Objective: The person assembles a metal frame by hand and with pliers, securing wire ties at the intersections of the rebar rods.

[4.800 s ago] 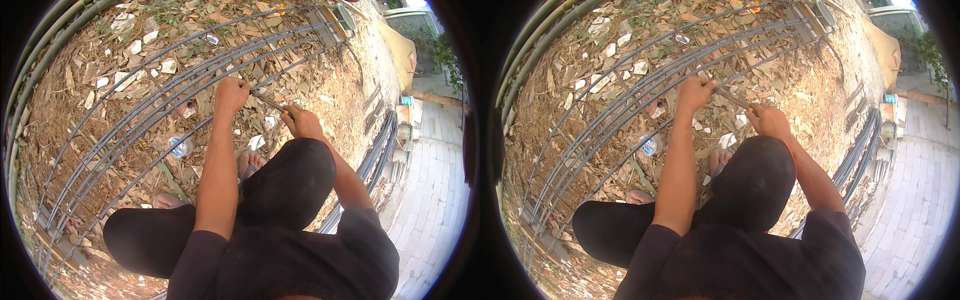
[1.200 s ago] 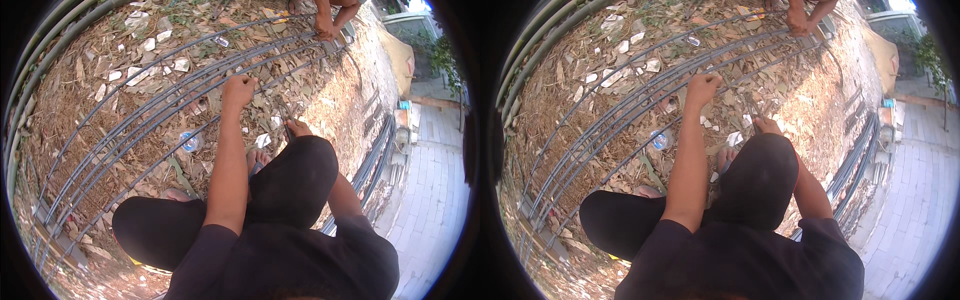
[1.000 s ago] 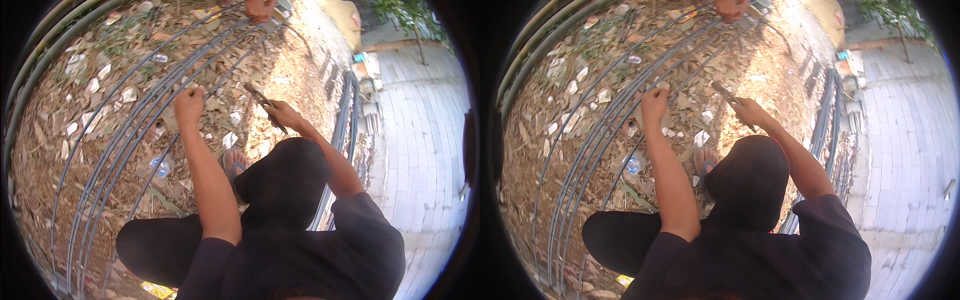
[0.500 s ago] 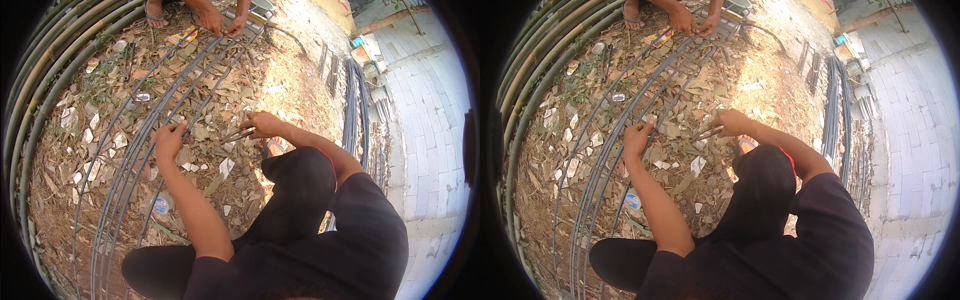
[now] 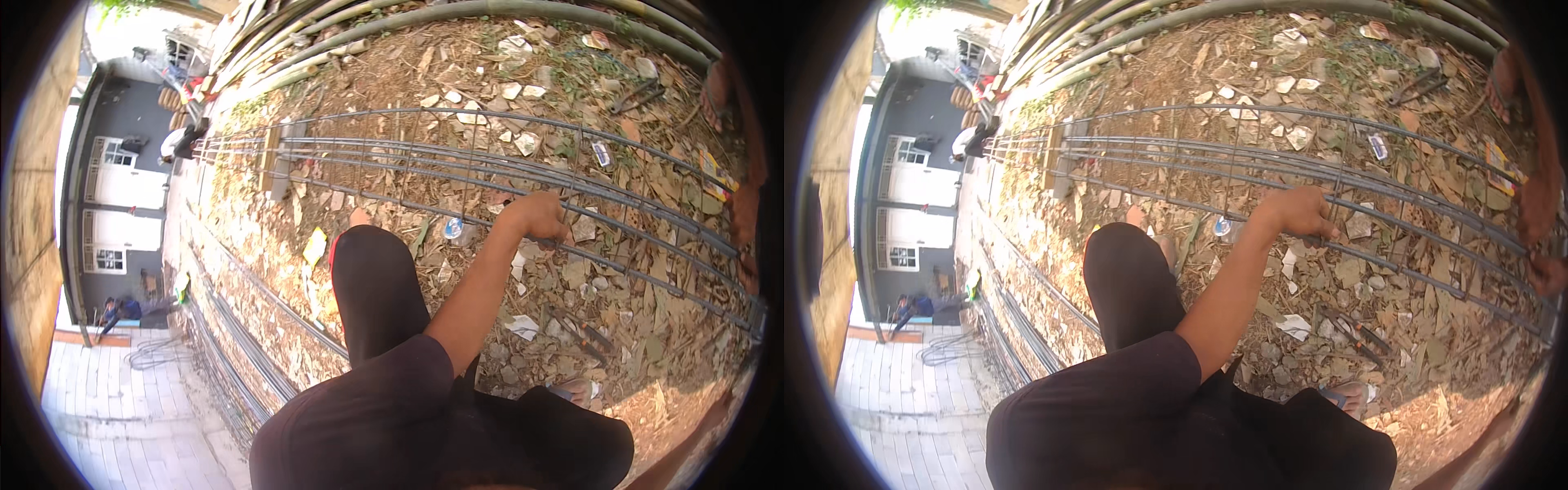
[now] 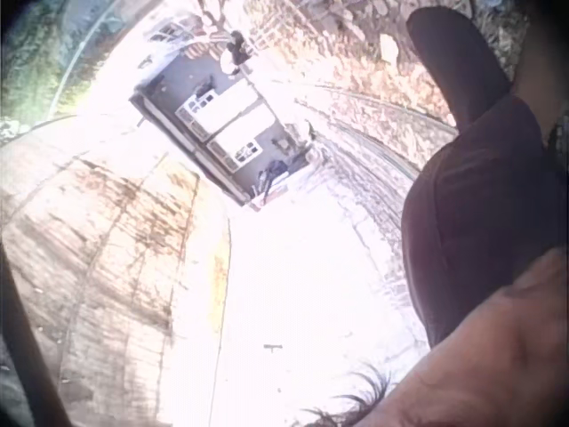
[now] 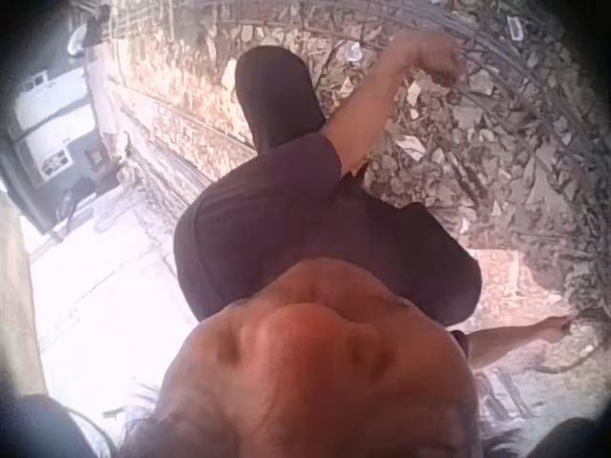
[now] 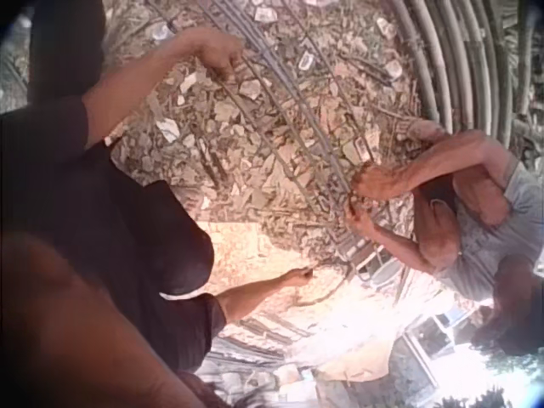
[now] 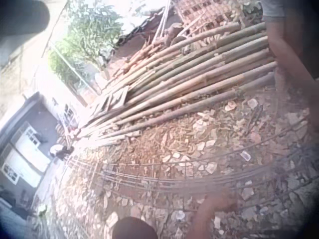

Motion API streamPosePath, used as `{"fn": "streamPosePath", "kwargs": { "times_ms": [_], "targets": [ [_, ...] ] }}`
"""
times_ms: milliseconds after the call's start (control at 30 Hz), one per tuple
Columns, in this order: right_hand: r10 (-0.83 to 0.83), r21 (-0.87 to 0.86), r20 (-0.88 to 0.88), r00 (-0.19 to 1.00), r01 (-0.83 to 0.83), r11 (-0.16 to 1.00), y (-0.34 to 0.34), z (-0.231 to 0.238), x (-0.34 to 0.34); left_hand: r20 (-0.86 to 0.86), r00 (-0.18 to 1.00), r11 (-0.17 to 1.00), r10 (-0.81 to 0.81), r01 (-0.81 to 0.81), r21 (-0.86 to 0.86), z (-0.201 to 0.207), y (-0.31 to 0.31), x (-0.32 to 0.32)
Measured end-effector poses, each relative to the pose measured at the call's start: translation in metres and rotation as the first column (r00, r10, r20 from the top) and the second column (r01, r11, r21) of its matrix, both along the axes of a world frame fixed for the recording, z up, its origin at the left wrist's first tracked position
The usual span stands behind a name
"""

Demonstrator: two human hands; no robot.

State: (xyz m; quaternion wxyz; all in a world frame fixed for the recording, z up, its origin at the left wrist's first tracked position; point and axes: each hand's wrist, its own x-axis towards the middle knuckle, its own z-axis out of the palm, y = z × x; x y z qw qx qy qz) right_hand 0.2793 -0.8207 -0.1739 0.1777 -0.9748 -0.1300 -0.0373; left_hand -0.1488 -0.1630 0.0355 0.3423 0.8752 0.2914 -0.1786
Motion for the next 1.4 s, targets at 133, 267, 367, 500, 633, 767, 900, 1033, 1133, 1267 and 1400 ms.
{"fn": "streamPosePath", "kwargs": {
  "times_ms": [133,267,367,500,633,767,900,1033,1133,1267,1400],
  "targets": [
    [0.001,0.025,-0.2,0.98,0.004,1.0,0.032,-0.071,0.002,-0.097,0.965,0.952,0.242,-0.255,-0.166,0.001,-0.025,-0.03],
    [0.03,0.052,-0.362,0.932,-0.011,0.999,0.048,-0.115,-0.017,-0.205,0.901,0.885,0.381,-0.42,-0.2,0.008,-0.043,-0.026],
    [0.078,0.09,-0.435,0.897,-0.043,0.995,0.069,-0.135,-0.027,-0.207,0.909,0.901,0.362,-0.398,-0.17,0.003,-0.04,-0.019],
    [0.111,0.121,-0.497,0.861,-0.057,0.991,0.085,-0.145,-0.046,-0.226,0.93,0.937,0.29,-0.325,-0.131,-0.003,-0.03,-0.002],
    [0.161,0.144,-0.565,0.809,-0.095,0.985,0.102,-0.146,-0.084,-0.269,0.917,0.942,0.293,-0.326,-0.085,-0.004,-0.025,-0.008],
    [0.203,0.171,-0.629,0.751,-0.122,0.978,0.113,-0.136,-0.134,-0.275,0.921,0.948,0.275,-0.307,-0.081,-0.011,-0.02,-0.014],
    [0.254,0.206,-0.695,0.673,-0.153,0.967,0.125,-0.117,-0.192,-0.229,0.94,0.952,0.254,-0.285,-0.115,-0.008,-0.018,-0.012],
    [0.295,0.237,-0.746,0.597,-0.176,0.955,0.144,-0.091,-0.257,-0.227,0.927,0.927,0.299,-0.339,-0.16,-0.002,-0.022,-0.009],
    [0.301,0.239,-0.756,0.582,-0.183,0.954,0.162,-0.074,-0.298,-0.134,0.952,0.944,0.275,-0.294,-0.15,-0.008,-0.023,-0.014],
    [0.288,0.228,-0.722,0.629,-0.177,0.957,0.2,-0.05,-0.324,-0.122,0.961,0.968,0.249,-0.251,0.0,-0.016,-0.033,-0.016],
    [0.217,0.183,-0.619,0.755,-0.13,0.975,0.215,-0.023,-0.323,-0.046,0.983,0.983,0.18,-0.178,0.035,-0.004,-0.032,-0.026]
  ]
}}
